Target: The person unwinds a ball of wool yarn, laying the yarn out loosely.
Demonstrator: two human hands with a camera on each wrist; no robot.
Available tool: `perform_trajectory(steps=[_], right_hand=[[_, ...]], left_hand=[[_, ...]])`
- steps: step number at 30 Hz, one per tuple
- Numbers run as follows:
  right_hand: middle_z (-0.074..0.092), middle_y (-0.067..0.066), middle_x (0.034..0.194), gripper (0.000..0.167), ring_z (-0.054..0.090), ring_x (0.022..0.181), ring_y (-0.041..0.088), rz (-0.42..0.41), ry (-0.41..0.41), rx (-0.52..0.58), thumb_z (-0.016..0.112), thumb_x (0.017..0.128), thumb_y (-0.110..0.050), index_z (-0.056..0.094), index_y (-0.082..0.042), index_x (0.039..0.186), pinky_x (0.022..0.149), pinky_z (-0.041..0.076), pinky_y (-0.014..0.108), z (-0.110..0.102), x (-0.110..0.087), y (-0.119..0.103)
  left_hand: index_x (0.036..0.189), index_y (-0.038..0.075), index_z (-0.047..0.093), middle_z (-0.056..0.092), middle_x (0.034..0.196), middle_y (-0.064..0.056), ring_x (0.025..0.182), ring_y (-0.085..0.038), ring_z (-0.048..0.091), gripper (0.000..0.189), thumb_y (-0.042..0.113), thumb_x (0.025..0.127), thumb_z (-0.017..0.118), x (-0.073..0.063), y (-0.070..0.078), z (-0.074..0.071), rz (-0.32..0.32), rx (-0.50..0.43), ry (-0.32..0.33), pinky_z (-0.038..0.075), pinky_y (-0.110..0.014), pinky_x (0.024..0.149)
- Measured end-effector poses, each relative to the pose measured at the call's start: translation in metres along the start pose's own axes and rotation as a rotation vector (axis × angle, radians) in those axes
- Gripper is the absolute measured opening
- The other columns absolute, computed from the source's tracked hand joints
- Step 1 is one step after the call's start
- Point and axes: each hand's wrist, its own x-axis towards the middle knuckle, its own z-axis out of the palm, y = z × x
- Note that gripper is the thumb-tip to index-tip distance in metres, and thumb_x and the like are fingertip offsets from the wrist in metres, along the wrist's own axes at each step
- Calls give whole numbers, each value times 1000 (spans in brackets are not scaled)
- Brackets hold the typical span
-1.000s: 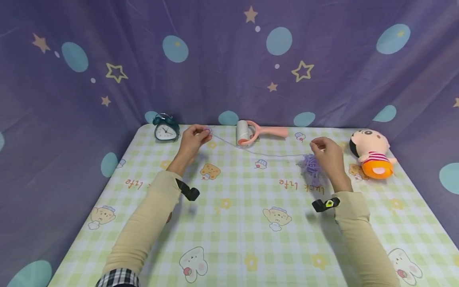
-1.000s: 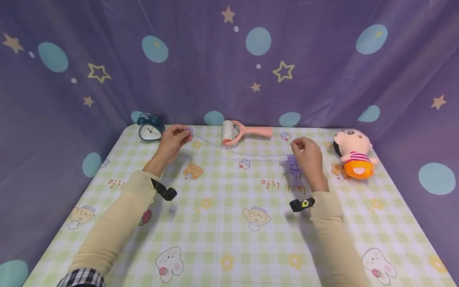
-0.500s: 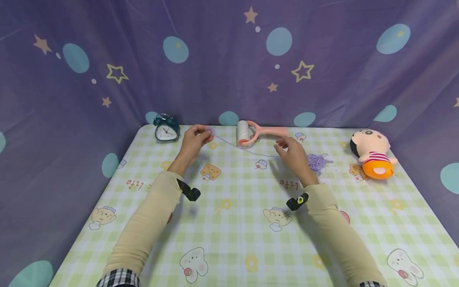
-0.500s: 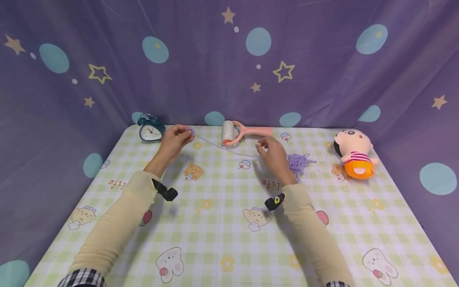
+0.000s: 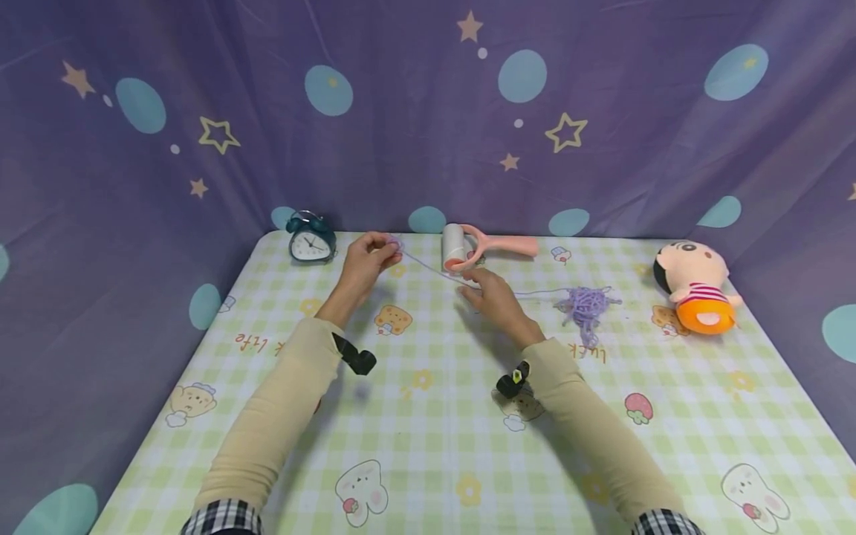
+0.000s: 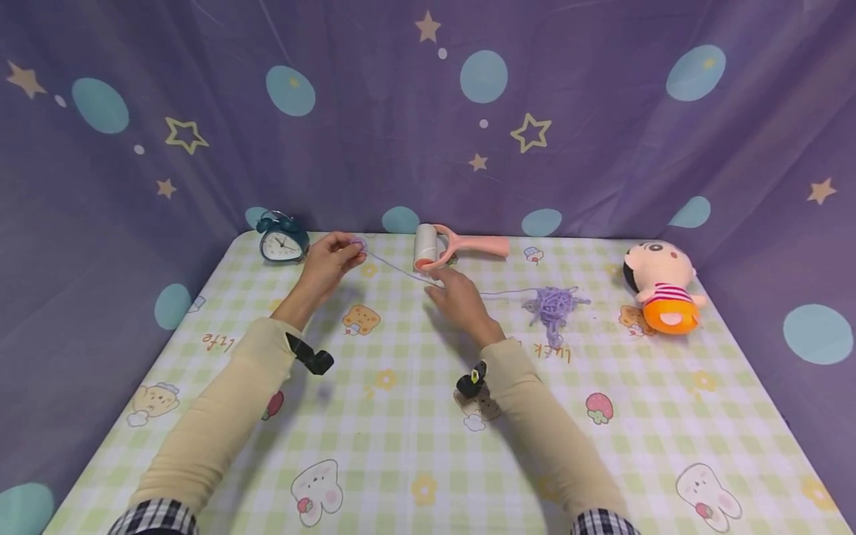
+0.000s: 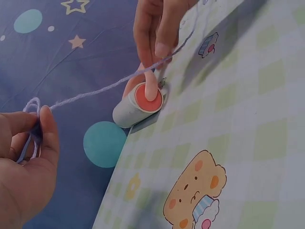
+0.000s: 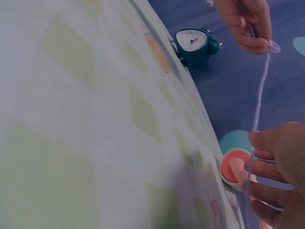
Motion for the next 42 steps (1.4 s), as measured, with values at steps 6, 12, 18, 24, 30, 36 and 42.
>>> perform_trajectory(steps=[6, 12, 18, 24, 30, 36, 42], right_hand=[[69, 9, 106, 20, 65, 97, 23, -41, -2, 25, 60, 95, -18, 68, -6, 109, 86, 55, 38, 8, 1, -7], [71, 4, 94, 17, 65, 87, 19, -39, 42, 48, 61, 95, -20, 70, -8, 101, 78, 55, 36, 3, -3, -9], [71, 6, 91, 16, 67, 85, 19, 20, 51, 75, 60, 96, -20, 70, -8, 100, 78, 56, 35, -7, -11, -7], [72, 8, 93, 18, 68, 85, 22, 71, 45, 74, 59, 96, -21, 70, -8, 101, 76, 58, 37, -18, -20, -1], [72, 5, 95, 16, 67, 93, 23, 87, 66, 1, 60, 96, -23, 70, -12, 100, 84, 56, 41, -32, -28, 6], [72, 8, 97, 16, 67, 95, 27, 72, 70, -26, 60, 96, -20, 70, -9, 100, 87, 56, 43, -43, -35, 12], [72, 9, 96, 16, 67, 97, 28, 73, 56, -16, 60, 96, -20, 70, -7, 100, 90, 55, 44, -49, -39, 15]], left_hand=[[100, -2, 53, 53, 95, -7, 75, -10, 63, 10, -3, 92, 59, 0, 0, 2, 12, -16, -6, 58, -16, 74], [94, 3, 56, 56, 95, -7, 76, -11, 64, 7, -3, 92, 58, 0, 0, 1, 30, -39, 2, 58, -17, 74], [92, 4, 56, 56, 92, -6, 76, -11, 64, 7, -2, 92, 59, -1, 1, -1, 30, -60, 31, 59, -17, 74], [91, 5, 56, 57, 92, -6, 79, -14, 65, 8, -2, 92, 59, -1, 1, -3, 43, -71, 45, 59, -17, 74], [93, 2, 57, 58, 93, -6, 80, -15, 64, 6, -3, 93, 57, -1, 0, -4, 53, -73, 58, 58, -16, 72], [95, 0, 56, 59, 92, -6, 78, -13, 63, 4, -1, 92, 59, -1, 0, -2, 45, -91, 74, 58, -16, 72], [86, 5, 51, 58, 95, -11, 71, -10, 62, 11, -1, 94, 56, -1, 0, 0, 40, -111, 82, 57, -16, 67]])
